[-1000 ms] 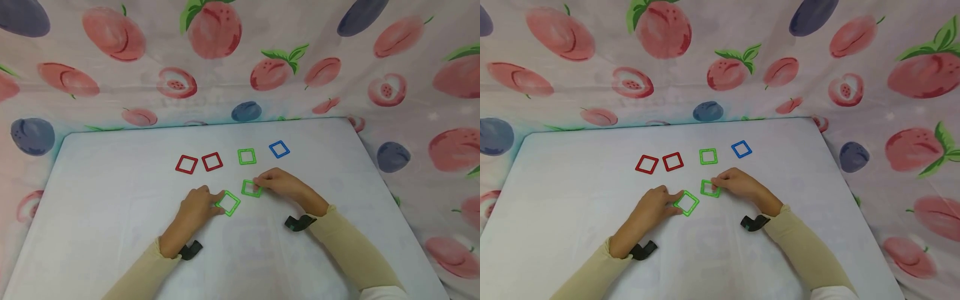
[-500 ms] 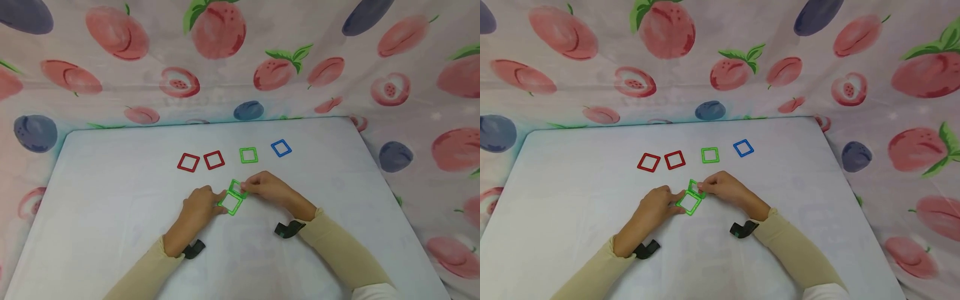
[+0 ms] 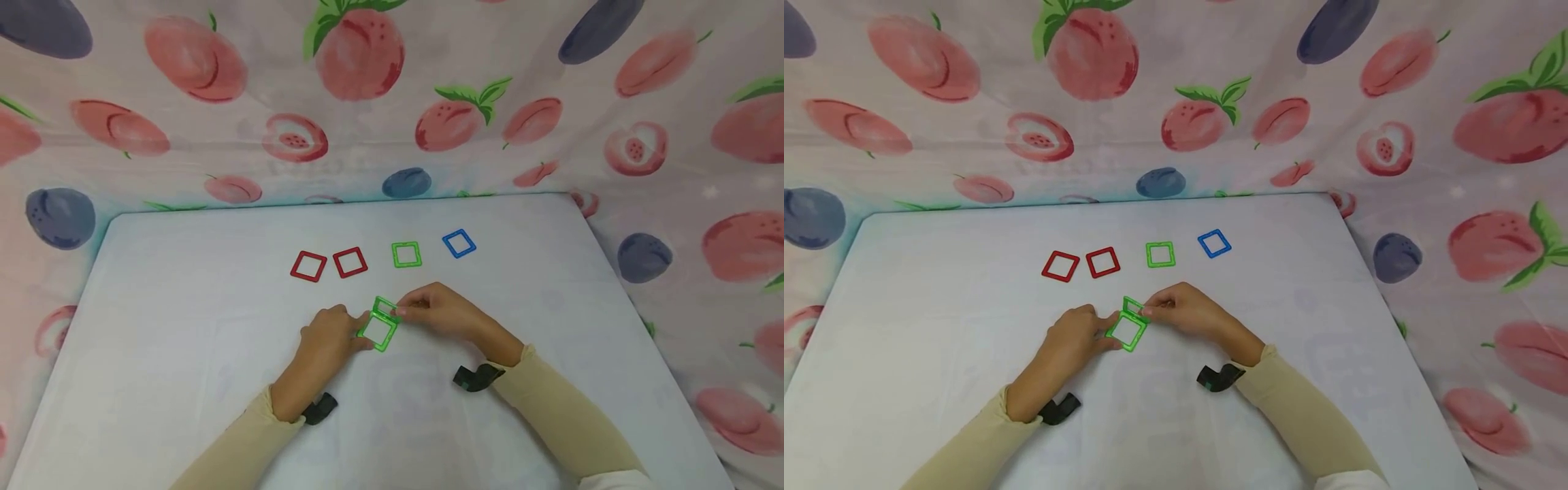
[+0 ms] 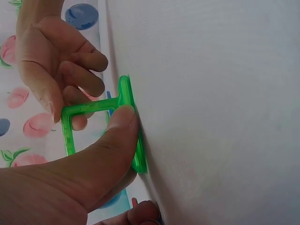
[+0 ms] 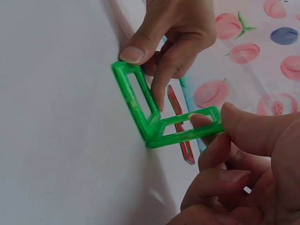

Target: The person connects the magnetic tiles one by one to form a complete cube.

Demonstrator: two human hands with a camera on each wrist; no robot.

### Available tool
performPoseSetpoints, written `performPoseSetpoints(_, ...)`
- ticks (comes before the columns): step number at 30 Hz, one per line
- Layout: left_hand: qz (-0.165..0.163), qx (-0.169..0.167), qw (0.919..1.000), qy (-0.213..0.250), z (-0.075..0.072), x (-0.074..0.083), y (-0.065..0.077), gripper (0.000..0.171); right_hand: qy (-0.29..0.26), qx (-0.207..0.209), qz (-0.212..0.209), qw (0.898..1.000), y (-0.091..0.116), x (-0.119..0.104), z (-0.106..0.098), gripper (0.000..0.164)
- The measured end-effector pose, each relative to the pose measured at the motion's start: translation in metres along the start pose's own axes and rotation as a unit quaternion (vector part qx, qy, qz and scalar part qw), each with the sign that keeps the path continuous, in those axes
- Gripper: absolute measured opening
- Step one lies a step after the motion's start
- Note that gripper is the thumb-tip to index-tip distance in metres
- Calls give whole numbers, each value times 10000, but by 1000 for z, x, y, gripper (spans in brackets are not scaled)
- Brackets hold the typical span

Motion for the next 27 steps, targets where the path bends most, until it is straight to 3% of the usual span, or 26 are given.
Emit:
performPoseSetpoints(5,108,97,9997,-208,-1,4,2,61,-50,-64,-232,9997,-1,0,0,22)
performPoseSetpoints(12,242,479,9974,-480,-3,8,5,62,-157,-90,-112,9998,-6,3,0,22)
performPoseSetpoints(16,454,460,9967,-481,-3,10,7,61,-272,-129,12,9995,-8,4,-1,23)
performPoseSetpoints(22,662,260,9961,520,-14,-2,0,51,-387,-336,81,9987,-10,7,1,24)
performPoseSetpoints(27,947,534,9829,1485,-20,-11,-6,45,-441,-508,-11,9977,-13,8,4,23)
Point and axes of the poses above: each hand's wrist, its own y-axis away from the middle knuckle, its own z-axis out of the palm, x = y × z, the point moved 7 cm from there along -y, towards the middle knuckle, and after that the axes turned 13 degrees about -y, right-handed, at the moved point
